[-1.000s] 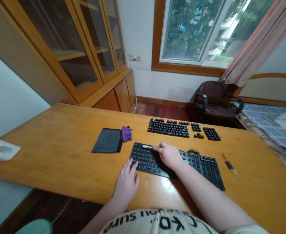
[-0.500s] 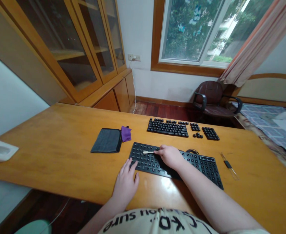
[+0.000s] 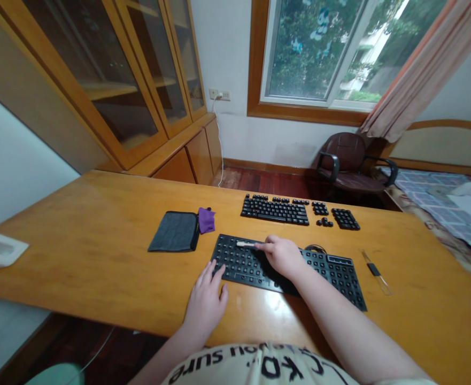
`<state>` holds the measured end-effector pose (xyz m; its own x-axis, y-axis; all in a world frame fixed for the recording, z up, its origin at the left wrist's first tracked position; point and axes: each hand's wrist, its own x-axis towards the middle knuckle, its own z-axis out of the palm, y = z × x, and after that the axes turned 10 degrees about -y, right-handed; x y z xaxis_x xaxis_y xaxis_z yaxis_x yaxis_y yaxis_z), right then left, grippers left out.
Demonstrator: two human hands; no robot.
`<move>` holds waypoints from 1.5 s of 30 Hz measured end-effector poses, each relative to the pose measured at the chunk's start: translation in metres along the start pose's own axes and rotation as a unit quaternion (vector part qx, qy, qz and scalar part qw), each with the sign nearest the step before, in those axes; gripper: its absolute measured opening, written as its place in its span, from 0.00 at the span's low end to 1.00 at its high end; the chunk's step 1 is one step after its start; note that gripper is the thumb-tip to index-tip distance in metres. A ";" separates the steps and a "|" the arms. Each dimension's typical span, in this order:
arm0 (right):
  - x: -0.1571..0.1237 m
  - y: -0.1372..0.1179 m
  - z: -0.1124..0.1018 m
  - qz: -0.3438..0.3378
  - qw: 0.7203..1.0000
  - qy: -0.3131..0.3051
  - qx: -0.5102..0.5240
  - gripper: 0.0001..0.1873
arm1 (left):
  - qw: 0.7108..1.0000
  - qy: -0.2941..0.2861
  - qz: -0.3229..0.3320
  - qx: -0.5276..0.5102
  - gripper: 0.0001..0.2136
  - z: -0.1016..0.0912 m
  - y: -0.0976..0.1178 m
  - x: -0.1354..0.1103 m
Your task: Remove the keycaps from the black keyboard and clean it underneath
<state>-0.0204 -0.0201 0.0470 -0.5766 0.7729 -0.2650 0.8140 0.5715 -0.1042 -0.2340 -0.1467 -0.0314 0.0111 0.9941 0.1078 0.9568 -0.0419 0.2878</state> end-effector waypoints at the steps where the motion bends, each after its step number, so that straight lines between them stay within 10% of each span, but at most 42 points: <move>1: 0.000 -0.001 0.001 -0.011 1.000 -0.004 0.002 0.19 | 1.000 0.001 0.001 -0.002 0.19 0.000 0.000 0.000; 7: 0.001 0.008 0.000 0.072 0.997 0.037 -0.009 0.19 | 1.000 0.005 0.002 -0.005 0.20 0.002 -0.001 0.000; 13: -0.005 0.023 0.000 -0.099 0.995 -0.007 0.014 0.17 | 1.000 0.003 0.005 0.000 0.19 0.001 0.000 0.001; 19: -0.004 0.023 0.004 0.065 0.997 0.034 -0.023 0.20 | 1.000 0.002 -0.001 -0.007 0.19 0.001 0.000 0.000; 31: -0.008 0.017 0.000 -0.019 0.999 -0.010 -0.028 0.19 | 1.000 0.004 0.001 -0.016 0.19 0.000 0.001 0.000; 35: -0.008 0.025 -0.001 0.046 0.998 0.043 -0.021 0.20 | 1.000 0.006 -0.001 -0.014 0.19 0.000 0.000 0.000; 40: -0.013 0.041 -0.006 -0.120 0.992 0.037 0.020 0.17 | 1.000 -0.003 -0.003 -0.005 0.19 0.000 0.000 0.000; 45: -0.013 0.044 -0.005 -0.107 0.994 0.009 0.009 0.17 | 1.000 -0.006 -0.002 -0.003 0.19 -0.001 0.001 0.000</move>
<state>0.0224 -0.0039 0.0508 -0.7384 0.6386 -0.2168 0.6729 0.7190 -0.1739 -0.2336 -0.1467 -0.0304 0.0101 0.9955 0.0942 0.9551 -0.0375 0.2937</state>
